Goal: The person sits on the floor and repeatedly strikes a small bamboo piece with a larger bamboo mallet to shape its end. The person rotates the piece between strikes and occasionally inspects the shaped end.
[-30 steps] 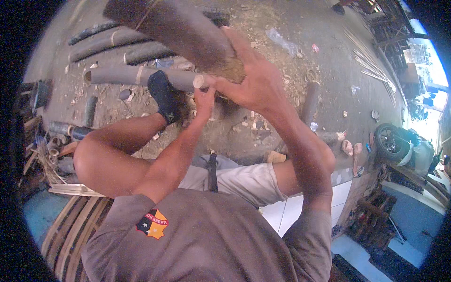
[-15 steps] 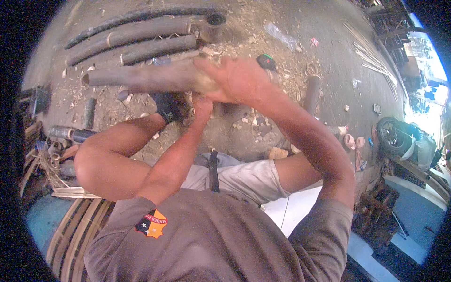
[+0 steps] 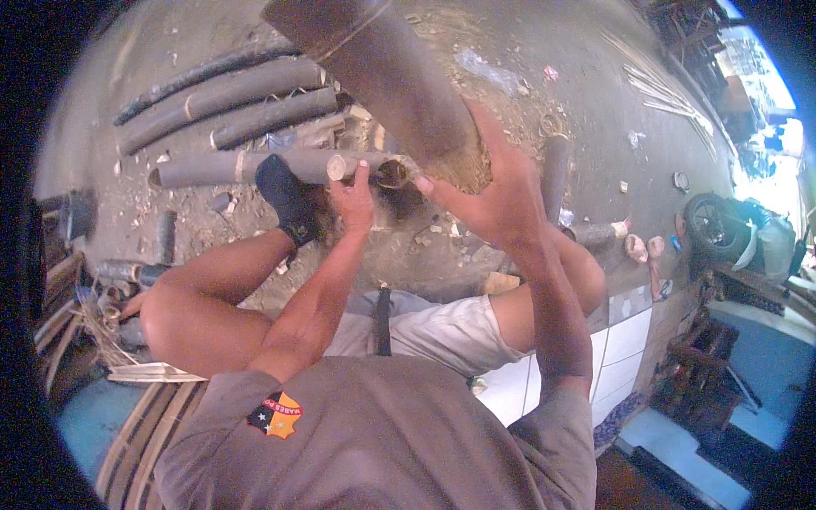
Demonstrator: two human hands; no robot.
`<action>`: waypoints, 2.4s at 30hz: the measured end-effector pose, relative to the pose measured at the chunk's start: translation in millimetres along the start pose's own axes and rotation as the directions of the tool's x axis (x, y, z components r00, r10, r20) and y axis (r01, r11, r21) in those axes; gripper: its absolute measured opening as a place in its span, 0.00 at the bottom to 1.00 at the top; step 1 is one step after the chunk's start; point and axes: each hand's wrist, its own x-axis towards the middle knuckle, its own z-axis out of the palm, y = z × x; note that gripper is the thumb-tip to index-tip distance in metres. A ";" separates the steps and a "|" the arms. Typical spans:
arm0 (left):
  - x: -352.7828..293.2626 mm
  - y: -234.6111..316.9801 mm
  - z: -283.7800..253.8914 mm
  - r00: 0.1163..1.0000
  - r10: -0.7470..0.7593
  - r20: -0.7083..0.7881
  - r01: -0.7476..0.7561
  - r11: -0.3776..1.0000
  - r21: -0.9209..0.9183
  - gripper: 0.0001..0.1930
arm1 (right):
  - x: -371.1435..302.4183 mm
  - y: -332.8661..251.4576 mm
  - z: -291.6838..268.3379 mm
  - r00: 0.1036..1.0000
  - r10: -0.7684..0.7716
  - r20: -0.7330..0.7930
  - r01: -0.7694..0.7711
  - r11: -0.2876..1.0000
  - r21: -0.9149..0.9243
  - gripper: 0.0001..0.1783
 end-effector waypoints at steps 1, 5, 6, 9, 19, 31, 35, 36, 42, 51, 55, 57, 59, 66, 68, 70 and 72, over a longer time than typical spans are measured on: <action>1.0 2.5 1.1 0.999 -0.011 0.038 0.011 1.000 0.021 0.16 | -5.4 2.9 -3.4 1.000 0.007 -0.029 -0.006 1.000 0.020 0.54; 7.9 -9.6 9.6 0.949 0.063 0.308 -0.078 0.996 0.038 0.17 | -17.4 35.4 -4.7 0.994 -0.112 -0.002 0.109 0.963 -0.246 0.52; 8.0 -11.4 4.0 0.950 -0.034 0.311 -0.001 0.994 0.110 0.17 | -12.6 38.8 2.1 0.989 -0.082 0.120 0.122 0.914 -0.386 0.52; 0.1 -26.6 5.7 0.948 -0.063 0.310 0.060 0.998 0.019 0.23 | -17.9 60.3 12.3 0.950 -0.070 0.303 0.255 0.733 -0.631 0.48; 42.7 101.9 53.0 0.862 0.289 0.417 -0.295 0.954 -0.052 0.21 | -69.2 54.8 -145.9 0.944 -0.065 -0.323 -0.198 0.672 -0.714 0.47; 74.2 319.1 -29.3 0.649 0.632 0.423 -0.629 0.759 -0.168 0.23 | -292.4 222.9 -72.5 0.621 0.712 -0.328 -0.702 0.692 0.172 0.42; 21.7 392.4 -57.7 0.584 0.645 0.493 -0.765 0.640 0.069 0.23 | -322.8 235.3 26.8 0.559 0.813 -0.166 -0.819 0.572 0.045 0.42; 11.2 407.0 -63.8 0.531 0.647 0.547 -0.774 0.633 0.002 0.23 | -321.2 233.6 47.0 0.569 0.804 -0.171 -0.813 0.582 0.029 0.40; -19.9 449.2 -53.2 0.244 0.668 0.703 -0.970 0.158 0.187 0.25 | -316.0 230.7 86.9 0.604 0.755 -0.257 -0.789 0.612 -0.056 0.24; -13.0 404.0 8.1 0.273 0.468 0.841 -0.946 0.291 0.145 0.25 | -284.0 247.5 49.3 0.603 0.771 -0.205 -0.774 0.502 -0.386 0.42; 0.2 384.8 51.3 0.140 0.448 0.883 -0.970 0.241 0.032 0.25 | -290.5 286.1 43.5 0.629 0.736 -0.251 -0.733 0.454 -0.507 0.59; 0.5 380.5 69.5 0.126 0.415 0.901 -0.948 0.317 -0.013 0.25 | -289.8 303.3 43.6 0.626 0.727 -0.283 -0.731 0.419 -0.539 0.63; 8.9 370.0 79.3 0.119 0.350 0.929 -0.935 0.354 -0.013 0.25 | -278.4 292.6 53.2 0.631 0.729 -0.267 -0.733 0.445 -0.515 0.62; 36.9 316.0 98.9 0.134 0.205 0.969 -0.852 0.524 0.007 0.22 | -245.1 267.6 33.5 0.551 0.806 -0.217 -0.818 0.469 -0.333 0.48; 38.6 313.8 96.8 0.229 0.088 0.969 -0.800 0.585 0.136 0.21 | -229.7 267.3 38.2 0.562 0.789 -0.248 -0.821 0.496 -0.284 0.48; 44.1 312.2 97.9 0.288 -0.033 0.957 -0.750 0.614 0.247 0.18 | -215.9 276.5 45.3 0.551 0.797 -0.247 -0.830 0.494 -0.260 0.49; 49.2 313.6 98.1 0.273 0.008 0.962 -0.758 0.617 0.210 0.21 | -195.0 286.5 54.7 0.515 0.827 -0.225 -0.851 0.463 -0.249 0.52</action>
